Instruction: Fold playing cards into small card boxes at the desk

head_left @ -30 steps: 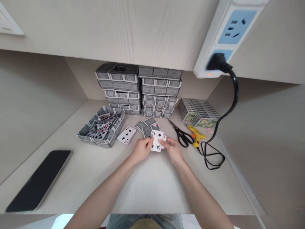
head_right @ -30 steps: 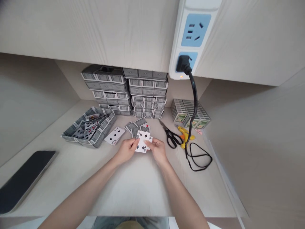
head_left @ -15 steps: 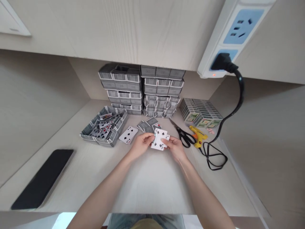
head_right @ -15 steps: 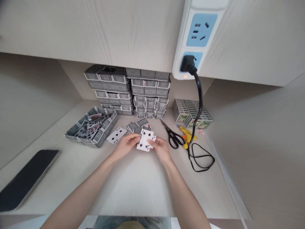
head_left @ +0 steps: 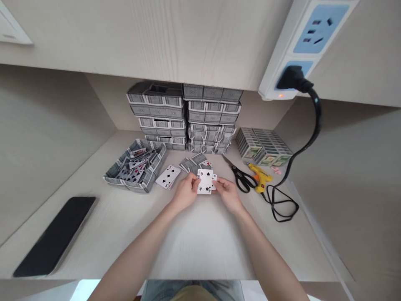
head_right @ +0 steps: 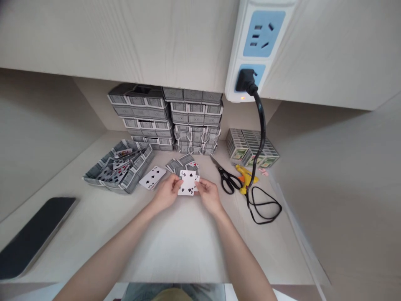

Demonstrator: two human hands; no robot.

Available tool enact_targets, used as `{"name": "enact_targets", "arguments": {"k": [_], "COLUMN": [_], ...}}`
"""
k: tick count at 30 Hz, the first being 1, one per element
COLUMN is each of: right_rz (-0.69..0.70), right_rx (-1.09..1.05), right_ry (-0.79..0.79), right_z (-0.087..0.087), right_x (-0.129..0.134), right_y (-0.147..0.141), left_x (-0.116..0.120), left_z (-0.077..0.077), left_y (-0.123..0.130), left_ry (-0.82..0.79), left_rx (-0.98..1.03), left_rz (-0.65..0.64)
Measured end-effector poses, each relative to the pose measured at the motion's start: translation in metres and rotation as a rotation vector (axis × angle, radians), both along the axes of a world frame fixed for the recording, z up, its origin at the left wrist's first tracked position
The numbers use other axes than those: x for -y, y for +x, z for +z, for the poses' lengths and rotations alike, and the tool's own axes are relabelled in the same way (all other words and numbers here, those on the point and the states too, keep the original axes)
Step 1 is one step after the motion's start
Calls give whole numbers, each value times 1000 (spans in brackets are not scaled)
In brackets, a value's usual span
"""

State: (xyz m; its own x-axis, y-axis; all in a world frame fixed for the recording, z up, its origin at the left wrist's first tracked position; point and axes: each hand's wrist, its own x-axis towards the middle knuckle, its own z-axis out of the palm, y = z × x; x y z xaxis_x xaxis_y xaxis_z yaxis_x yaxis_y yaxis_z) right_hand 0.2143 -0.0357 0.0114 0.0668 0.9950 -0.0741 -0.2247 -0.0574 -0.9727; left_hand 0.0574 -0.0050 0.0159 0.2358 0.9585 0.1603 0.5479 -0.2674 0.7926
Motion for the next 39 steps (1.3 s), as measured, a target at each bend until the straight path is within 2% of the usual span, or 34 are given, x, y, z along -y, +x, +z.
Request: {"name": "enact_targets", "arguments": {"k": [3,9,14,20,23,25,27,32,36,39], "right_rz": [41,15,-29,-153,-225,-265,-284,-243,-176,-161], "right_rx": [19,103,209,656,883,961,938,706,574,574], "right_ry": [18,32,83,192,234,245,257,275,232,210], "right_z": [-1,-2,-4,-13,-13,-12,-10,-8,-9,-8], "right_x": [-1,1,3,7,9,10,10,8,6,5], "right_y": [4,4,-1,-9,-13,-15,-15,-9,-5,-2], "left_x": [1,2,8,22,27,28,28,24,24,24], "left_z": [2,2,4,7,7,7,8,10,10,9], "left_y": [-1,-1,1,9,13,14,13,11,10,10], "left_ry": [44,-58,26,203,248,250,229,173,167,174], "left_rx": [-34,155,-43,-310,-378,-385,-368,-331,-324,-320], "left_rz": [-8,-142,-122,-94,-126,-134,-114,-53,-65,-89]}}
